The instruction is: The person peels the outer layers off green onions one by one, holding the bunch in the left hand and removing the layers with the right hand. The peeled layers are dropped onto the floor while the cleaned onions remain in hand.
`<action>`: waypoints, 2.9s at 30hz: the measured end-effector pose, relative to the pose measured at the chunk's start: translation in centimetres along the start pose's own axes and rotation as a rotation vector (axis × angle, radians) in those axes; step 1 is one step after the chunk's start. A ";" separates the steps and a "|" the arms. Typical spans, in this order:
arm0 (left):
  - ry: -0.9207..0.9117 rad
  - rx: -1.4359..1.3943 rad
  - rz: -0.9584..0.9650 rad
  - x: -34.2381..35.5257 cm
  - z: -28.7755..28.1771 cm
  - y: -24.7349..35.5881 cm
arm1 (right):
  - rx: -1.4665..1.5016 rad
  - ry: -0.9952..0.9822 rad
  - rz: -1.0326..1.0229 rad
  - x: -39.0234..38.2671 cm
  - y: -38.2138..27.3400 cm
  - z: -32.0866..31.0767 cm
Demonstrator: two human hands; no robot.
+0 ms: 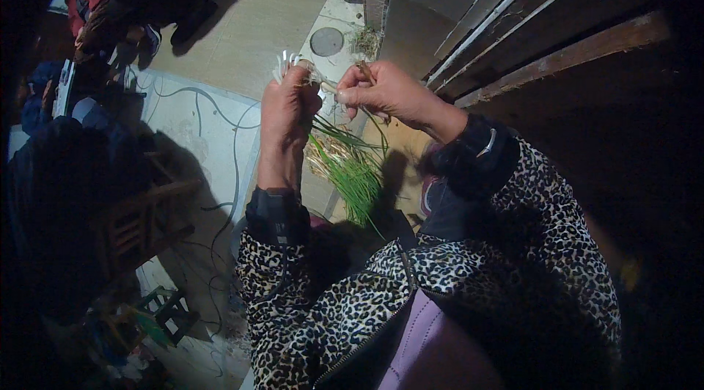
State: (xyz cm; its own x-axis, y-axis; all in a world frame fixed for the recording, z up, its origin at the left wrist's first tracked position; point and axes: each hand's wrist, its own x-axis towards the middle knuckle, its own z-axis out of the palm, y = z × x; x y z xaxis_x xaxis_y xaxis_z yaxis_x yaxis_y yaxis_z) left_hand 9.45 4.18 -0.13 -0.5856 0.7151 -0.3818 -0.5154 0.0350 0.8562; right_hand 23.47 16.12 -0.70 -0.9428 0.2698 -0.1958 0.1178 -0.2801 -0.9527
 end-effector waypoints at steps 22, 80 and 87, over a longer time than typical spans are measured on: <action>-0.101 0.248 0.154 -0.5 1.4 -0.9 | 0.270 0.032 -0.005 0.1 0.8 -0.7; 0.010 0.925 0.373 2.2 -0.3 -1.8 | 0.118 0.082 0.038 -0.3 -1.5 -2.4; 0.161 0.895 0.467 2.3 -0.2 -1.6 | 0.152 0.180 0.004 -0.4 -0.7 -1.7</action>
State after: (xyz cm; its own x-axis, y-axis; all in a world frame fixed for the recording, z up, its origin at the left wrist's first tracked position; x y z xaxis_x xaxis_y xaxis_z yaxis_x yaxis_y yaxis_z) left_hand 8.83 5.61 -2.48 -0.7197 0.6906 0.0711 0.4037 0.3330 0.8521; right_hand 24.28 17.76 -0.31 -0.8700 0.4244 -0.2509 0.0604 -0.4132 -0.9086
